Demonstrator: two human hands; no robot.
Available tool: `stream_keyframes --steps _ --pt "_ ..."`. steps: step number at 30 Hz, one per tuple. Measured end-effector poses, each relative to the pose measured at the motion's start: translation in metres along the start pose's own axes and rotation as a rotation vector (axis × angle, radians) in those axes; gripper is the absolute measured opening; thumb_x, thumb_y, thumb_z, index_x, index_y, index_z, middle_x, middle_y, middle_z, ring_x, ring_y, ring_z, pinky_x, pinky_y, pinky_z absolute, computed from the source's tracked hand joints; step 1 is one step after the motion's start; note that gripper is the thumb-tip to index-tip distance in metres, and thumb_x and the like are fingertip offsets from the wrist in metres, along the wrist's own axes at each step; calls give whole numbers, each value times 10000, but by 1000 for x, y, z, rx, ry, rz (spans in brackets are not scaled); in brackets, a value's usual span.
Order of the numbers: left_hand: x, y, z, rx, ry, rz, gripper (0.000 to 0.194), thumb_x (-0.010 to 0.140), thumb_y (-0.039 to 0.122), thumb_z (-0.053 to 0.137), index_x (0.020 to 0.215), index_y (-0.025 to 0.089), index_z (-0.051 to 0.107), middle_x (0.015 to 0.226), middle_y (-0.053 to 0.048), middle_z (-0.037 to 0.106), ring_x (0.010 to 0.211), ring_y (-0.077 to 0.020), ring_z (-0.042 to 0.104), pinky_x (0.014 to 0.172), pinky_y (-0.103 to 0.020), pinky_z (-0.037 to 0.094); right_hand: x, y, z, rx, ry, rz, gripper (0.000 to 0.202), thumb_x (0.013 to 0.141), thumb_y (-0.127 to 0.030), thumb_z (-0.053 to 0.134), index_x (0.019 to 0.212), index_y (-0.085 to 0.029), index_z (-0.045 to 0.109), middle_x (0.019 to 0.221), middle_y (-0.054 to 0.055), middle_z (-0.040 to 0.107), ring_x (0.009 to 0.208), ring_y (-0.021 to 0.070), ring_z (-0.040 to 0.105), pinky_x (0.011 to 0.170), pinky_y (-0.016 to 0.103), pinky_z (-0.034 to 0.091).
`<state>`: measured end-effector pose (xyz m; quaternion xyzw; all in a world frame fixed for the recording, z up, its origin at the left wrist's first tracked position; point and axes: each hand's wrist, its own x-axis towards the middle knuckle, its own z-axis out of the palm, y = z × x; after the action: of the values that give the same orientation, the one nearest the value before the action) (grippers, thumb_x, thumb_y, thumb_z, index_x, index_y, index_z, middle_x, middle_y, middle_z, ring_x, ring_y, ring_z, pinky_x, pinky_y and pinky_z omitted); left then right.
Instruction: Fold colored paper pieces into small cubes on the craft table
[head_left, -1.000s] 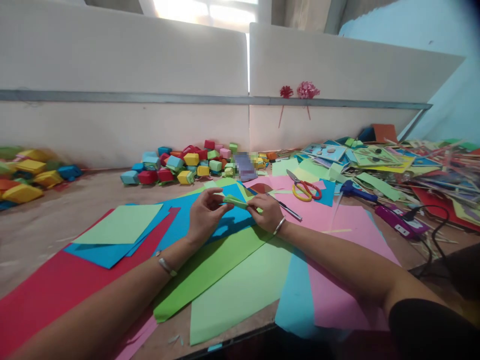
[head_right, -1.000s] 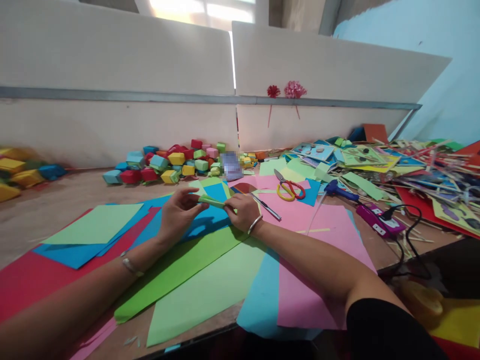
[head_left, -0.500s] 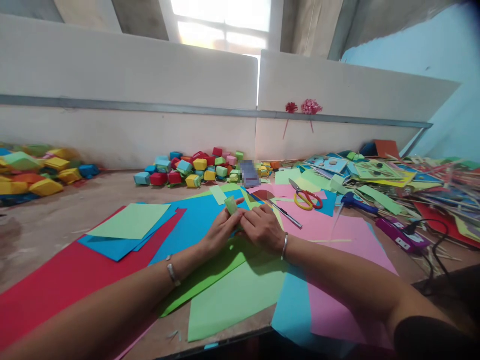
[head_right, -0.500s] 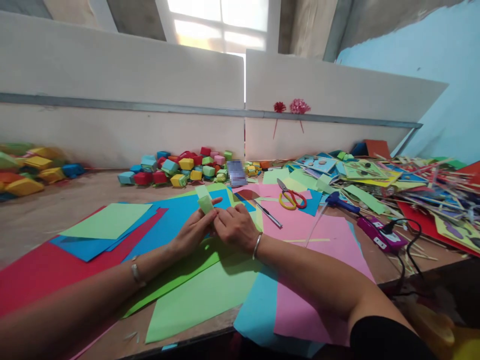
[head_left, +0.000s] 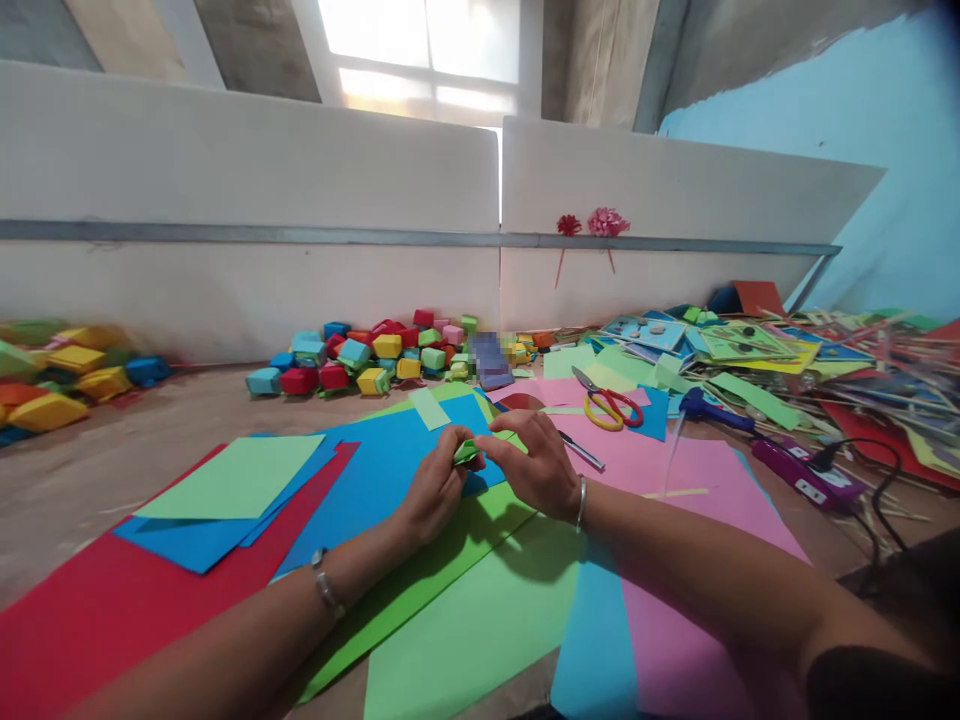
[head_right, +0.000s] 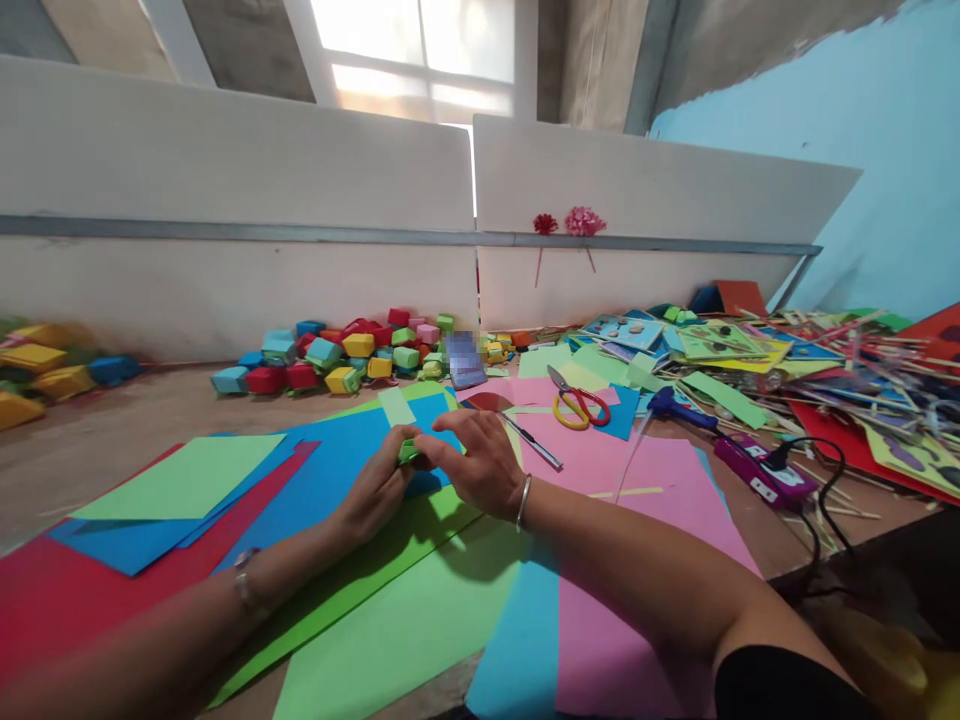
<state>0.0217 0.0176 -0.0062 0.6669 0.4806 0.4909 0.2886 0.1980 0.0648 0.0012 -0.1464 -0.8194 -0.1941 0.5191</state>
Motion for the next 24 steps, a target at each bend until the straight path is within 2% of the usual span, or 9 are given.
stream_keyframes --steps 4,7,10,14,17,19,21,24 --pt "-2 1 0 39 -55 16 186 714 166 455 878 244 495 776 27 618 753 -186 586 732 -339 470 3 -1 -2 20 4 -51 164 978 -158 545 891 -213 672 900 30 706 866 150 619 767 311 432" --pt "-3 1 0 62 -70 25 116 756 215 470 866 249 480 777 23 620 750 -191 579 725 -338 468 7 3 -8 10 34 -192 178 984 -151 530 872 -206 658 869 22 710 841 147 618 780 326 431" --pt "-2 2 0 77 -79 27 68 786 258 466 850 247 485 787 11 629 755 -197 582 722 -339 478 14 9 -9 2 -19 -257 175 974 -144 528 864 -203 651 843 24 705 794 151 607 759 330 433" --pt "3 -4 1 91 -35 13 88 774 227 446 853 245 480 787 7 638 754 -198 599 710 -337 489 28 21 -2 192 -215 -168 171 950 -136 535 818 -193 628 862 48 695 780 150 602 723 290 470" --pt "6 -9 2 91 21 18 119 758 205 435 863 248 472 766 10 635 739 -196 617 700 -335 501 36 26 6 404 -300 -134 92 961 -175 566 915 -182 646 923 68 696 833 150 627 740 262 512" --pt "7 -9 2 98 42 39 103 765 206 430 846 248 477 761 5 638 741 -198 629 710 -342 510 35 27 11 470 -281 -106 106 981 -190 548 967 -190 654 926 65 696 831 144 639 735 251 523" --pt "6 -8 1 115 41 66 107 780 214 430 853 247 502 778 -2 658 759 -205 643 732 -350 517 26 27 17 480 -206 -35 125 993 -199 530 966 -199 652 918 61 695 828 143 646 741 256 528" --pt "5 -6 0 154 18 93 166 843 282 454 951 243 574 869 -26 711 820 -220 664 768 -357 519 5 25 27 447 -82 179 140 1001 -245 512 948 -199 633 900 64 688 840 165 642 762 295 532"
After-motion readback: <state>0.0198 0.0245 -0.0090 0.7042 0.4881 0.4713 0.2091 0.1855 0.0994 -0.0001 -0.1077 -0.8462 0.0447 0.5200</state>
